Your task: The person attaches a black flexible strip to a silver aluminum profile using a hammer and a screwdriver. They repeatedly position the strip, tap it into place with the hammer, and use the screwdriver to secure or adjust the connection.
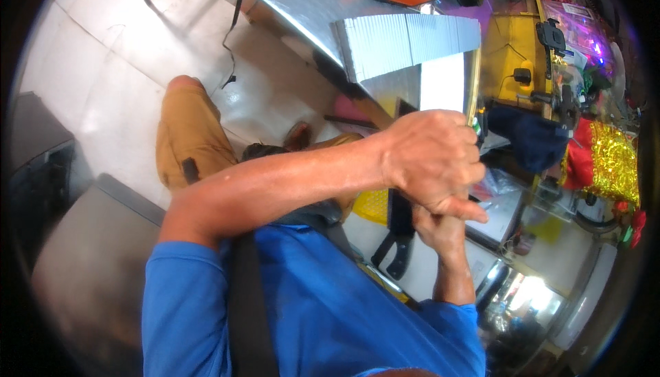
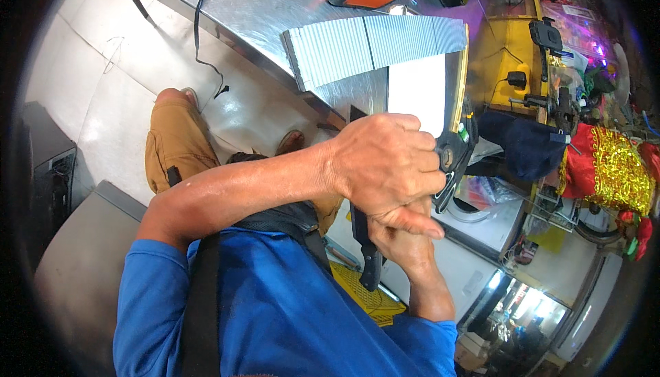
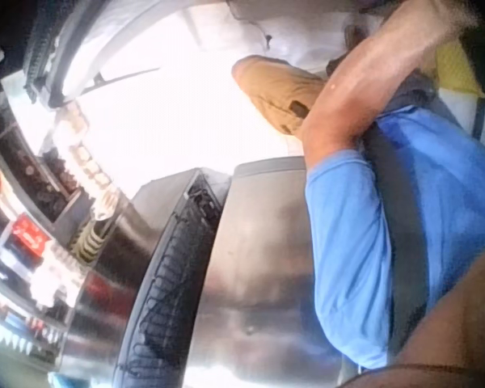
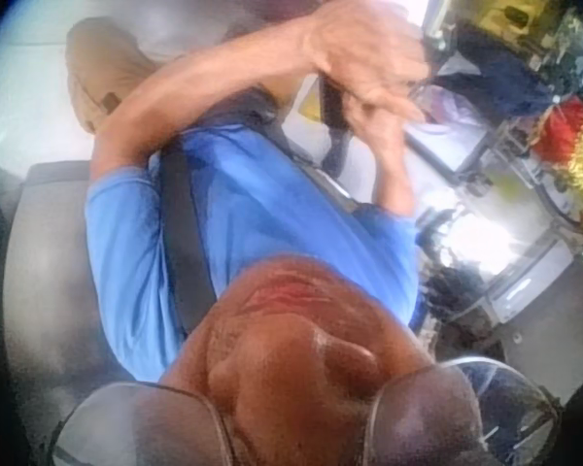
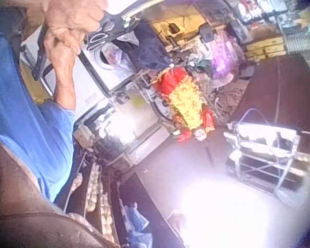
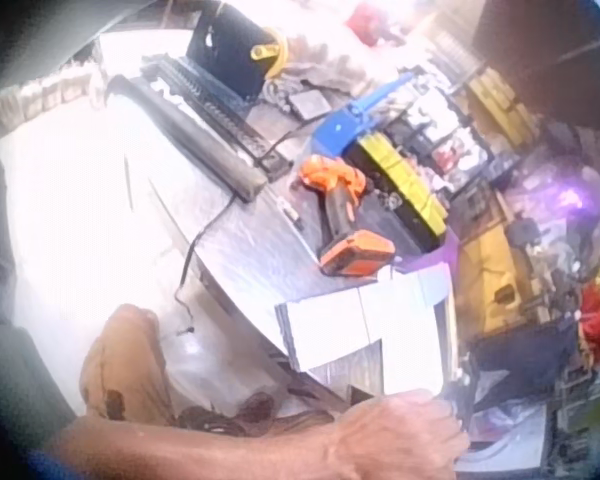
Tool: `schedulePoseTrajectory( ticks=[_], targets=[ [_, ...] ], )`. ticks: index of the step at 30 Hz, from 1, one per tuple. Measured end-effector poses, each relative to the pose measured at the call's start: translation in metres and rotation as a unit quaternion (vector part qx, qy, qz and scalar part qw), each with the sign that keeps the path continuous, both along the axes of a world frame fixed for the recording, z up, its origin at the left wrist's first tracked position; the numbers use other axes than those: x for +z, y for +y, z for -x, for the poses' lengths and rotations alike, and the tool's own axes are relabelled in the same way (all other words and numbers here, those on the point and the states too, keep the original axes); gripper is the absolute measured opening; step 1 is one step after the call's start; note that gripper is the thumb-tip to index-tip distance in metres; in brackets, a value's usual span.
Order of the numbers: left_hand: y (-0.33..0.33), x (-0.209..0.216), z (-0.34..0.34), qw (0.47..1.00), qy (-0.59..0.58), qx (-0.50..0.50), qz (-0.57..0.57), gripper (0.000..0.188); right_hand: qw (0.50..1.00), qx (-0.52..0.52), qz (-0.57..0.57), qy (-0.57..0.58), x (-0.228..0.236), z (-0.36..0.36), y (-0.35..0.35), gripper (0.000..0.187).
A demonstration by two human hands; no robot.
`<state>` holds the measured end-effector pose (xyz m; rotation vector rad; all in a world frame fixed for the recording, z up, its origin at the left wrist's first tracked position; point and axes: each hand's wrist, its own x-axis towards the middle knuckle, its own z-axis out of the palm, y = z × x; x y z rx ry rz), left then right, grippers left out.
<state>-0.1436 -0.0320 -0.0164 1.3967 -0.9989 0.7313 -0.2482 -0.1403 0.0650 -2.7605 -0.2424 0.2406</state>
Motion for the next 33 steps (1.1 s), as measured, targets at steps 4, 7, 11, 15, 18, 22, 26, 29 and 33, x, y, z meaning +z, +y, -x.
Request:
schedulePoseTrajectory(
  ticks=[4,7,11,15,18,22,26,29,33],
  targets=[
    [0.001,0.001,-0.006,0.999,-0.001,0.034,-0.005,0.062,0.988,-0.109,-0.032,0.101,0.000,0.006,-0.015,0.021],
    [0.005,-0.005,-0.008,0.999,0.009,0.045,-0.025,0.060,0.996,-0.009,-0.061,0.068,0.000,0.009,-0.004,0.037],
    [0.013,-0.005,-0.009,0.993,0.027,0.106,-0.036,0.057,0.950,-0.160,-0.168,0.209,-0.012,0.047,-0.001,0.036],
    [0.010,-0.002,0.000,0.989,0.032,0.141,-0.026,0.057,0.971,-0.160,-0.077,0.163,-0.003,0.055,0.001,0.032],
    [0.019,-0.005,0.000,0.989,0.016,0.145,-0.017,0.057,0.986,-0.115,-0.010,0.124,0.006,0.042,0.008,0.035],
    [0.017,-0.013,-0.004,0.989,0.022,0.143,-0.001,0.056,0.981,-0.127,0.031,0.146,0.015,0.032,0.014,0.035],
    [0.021,-0.013,-0.008,0.988,0.031,0.146,-0.026,0.055,0.977,-0.129,0.052,0.164,0.025,0.023,0.019,0.036],
    [0.019,-0.015,-0.006,0.988,0.046,0.147,0.000,0.054,0.978,-0.116,0.056,0.162,0.027,0.020,0.018,0.036],
    [0.016,-0.012,-0.006,0.987,0.053,0.153,0.008,0.053,0.979,-0.118,0.058,0.157,0.032,0.019,0.019,0.036]
  ],
)
